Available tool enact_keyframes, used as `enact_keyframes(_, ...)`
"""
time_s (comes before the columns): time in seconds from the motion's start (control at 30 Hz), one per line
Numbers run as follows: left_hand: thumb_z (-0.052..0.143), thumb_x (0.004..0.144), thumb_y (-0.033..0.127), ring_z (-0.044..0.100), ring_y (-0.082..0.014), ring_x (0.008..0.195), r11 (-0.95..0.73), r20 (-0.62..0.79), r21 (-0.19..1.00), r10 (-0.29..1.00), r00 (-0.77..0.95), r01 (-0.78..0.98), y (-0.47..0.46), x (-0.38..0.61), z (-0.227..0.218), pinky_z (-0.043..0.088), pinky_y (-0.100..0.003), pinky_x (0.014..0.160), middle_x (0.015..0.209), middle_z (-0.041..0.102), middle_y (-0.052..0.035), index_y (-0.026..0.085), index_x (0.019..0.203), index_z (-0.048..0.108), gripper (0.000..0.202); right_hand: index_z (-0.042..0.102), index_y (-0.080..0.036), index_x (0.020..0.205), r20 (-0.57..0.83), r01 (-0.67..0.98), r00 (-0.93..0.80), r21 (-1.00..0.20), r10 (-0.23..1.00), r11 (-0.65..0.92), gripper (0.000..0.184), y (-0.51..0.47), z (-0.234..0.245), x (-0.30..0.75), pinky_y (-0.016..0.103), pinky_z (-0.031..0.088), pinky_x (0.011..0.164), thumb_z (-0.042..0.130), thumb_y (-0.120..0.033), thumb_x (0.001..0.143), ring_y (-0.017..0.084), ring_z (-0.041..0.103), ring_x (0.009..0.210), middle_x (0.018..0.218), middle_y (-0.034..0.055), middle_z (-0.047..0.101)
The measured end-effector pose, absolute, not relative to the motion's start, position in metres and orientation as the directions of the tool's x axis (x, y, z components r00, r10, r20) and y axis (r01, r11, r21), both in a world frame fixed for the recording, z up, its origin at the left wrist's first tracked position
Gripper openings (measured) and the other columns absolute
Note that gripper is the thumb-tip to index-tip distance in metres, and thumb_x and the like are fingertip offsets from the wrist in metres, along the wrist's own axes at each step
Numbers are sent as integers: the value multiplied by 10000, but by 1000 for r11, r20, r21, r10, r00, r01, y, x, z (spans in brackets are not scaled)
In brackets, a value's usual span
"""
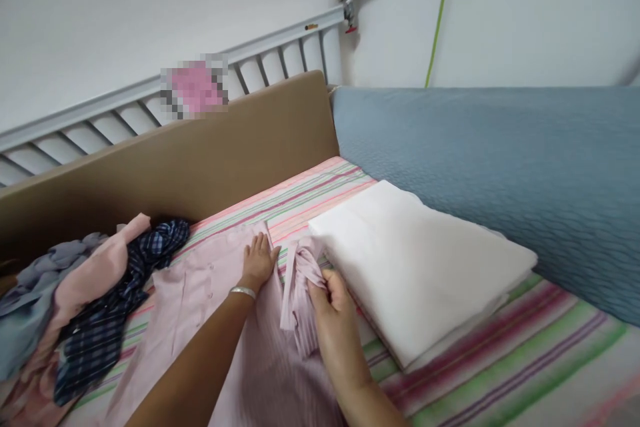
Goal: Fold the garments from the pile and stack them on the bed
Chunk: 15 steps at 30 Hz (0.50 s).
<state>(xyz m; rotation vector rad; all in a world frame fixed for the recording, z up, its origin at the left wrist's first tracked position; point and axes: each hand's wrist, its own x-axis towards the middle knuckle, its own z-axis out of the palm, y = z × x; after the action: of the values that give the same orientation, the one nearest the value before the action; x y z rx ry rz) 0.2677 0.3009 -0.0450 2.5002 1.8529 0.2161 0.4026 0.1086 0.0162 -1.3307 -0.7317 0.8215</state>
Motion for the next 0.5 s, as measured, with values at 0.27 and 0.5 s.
enact_keyframes(0.27, 244, 929, 447, 237, -224, 1391, -313, 124, 218, 948, 292, 925, 287, 240, -16, 287, -436, 1117, 1497, 291, -76, 180, 1398, 340, 548, 565, -188, 1052, 22, 232, 515, -966, 857, -115, 442, 126, -8, 418, 435, 463, 872, 495, -442, 697, 291, 592, 996, 1068, 127, 641)
enact_keyframes(0.5, 304, 889, 281, 374, -181, 1328, -122, 224, 278, 973, 59, 953, 225, 69, -4, 271, -269, 1136, 1391, 469, -124, 95, 1267, 499, 465, 645, -245, 1017, 233, 379, 399, -923, 887, 72, 373, 106, 12, 413, 398, 488, 863, 497, -475, 763, 258, 619, 974, 1049, 83, 675)
